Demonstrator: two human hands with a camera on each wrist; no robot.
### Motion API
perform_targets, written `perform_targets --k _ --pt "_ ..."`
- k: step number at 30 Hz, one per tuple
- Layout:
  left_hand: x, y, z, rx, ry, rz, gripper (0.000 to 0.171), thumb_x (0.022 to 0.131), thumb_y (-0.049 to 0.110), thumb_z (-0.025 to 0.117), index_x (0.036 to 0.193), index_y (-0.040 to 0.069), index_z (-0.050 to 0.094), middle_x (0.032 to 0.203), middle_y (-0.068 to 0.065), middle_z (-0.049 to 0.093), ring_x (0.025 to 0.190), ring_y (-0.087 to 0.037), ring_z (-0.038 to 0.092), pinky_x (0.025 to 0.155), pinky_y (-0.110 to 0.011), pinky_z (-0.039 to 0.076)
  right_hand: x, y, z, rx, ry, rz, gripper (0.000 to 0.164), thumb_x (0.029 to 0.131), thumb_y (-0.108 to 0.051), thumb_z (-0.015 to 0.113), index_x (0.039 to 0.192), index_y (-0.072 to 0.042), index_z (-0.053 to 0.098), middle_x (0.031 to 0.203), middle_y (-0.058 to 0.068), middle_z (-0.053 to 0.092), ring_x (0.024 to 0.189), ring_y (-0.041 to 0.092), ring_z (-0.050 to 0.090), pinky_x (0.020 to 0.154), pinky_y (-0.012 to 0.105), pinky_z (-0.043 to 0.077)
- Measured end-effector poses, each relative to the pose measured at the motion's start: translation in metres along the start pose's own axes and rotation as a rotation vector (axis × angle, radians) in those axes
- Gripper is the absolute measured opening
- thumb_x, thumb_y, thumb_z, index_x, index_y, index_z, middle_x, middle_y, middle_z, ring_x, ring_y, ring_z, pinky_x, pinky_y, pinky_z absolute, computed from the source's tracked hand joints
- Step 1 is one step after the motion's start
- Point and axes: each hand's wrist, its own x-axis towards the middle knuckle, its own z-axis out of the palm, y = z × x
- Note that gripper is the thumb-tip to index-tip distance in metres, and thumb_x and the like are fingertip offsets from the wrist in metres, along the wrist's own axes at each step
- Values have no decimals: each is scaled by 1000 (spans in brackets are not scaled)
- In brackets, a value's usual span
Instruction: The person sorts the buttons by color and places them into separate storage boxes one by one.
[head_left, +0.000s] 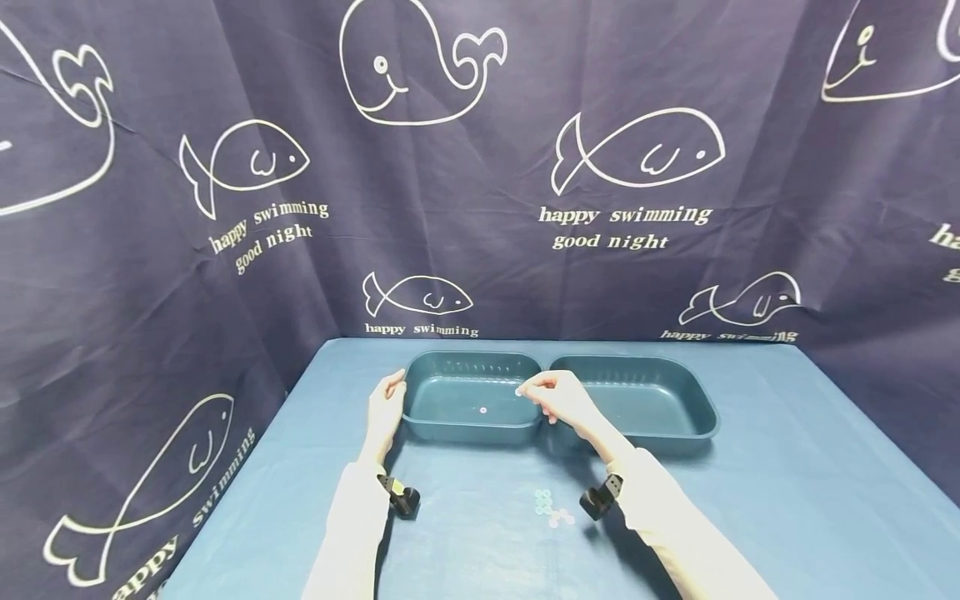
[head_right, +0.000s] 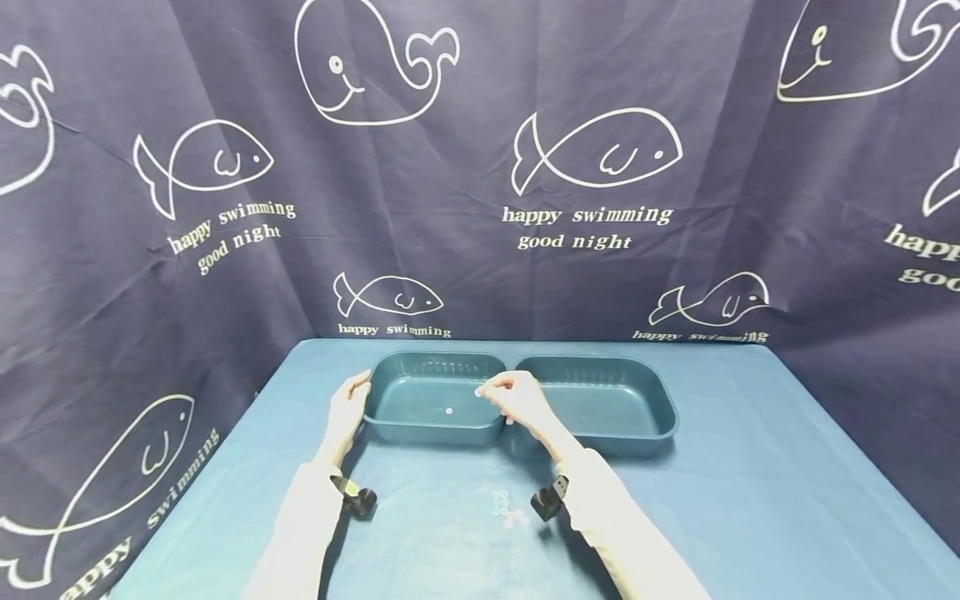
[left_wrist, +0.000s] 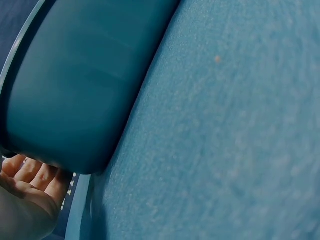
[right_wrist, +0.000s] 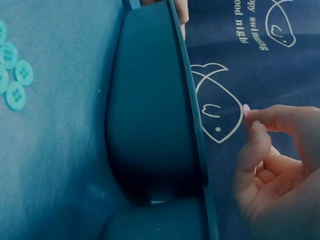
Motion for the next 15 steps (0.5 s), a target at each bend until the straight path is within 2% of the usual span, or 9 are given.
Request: perform_targets --k 5,15 --pt "2 -3 1 16 3 -1 35 94 5 48 127 -4 53 133 -23 52 124 -36 49 108 -46 37 13 3 6 -6 4 31 22 84 -13 64 95 4 70 55 -5 45 44 4 42 38 18 43" --pt "4 -3 1 3 10 -5 34 93 5 49 126 -3 54 131 -23 54 123 -35 50 107 -45 38 30 5 19 -72 18 82 17 81 -15 65 89 -1 72 52 -8 44 41 5 43 37 17 42"
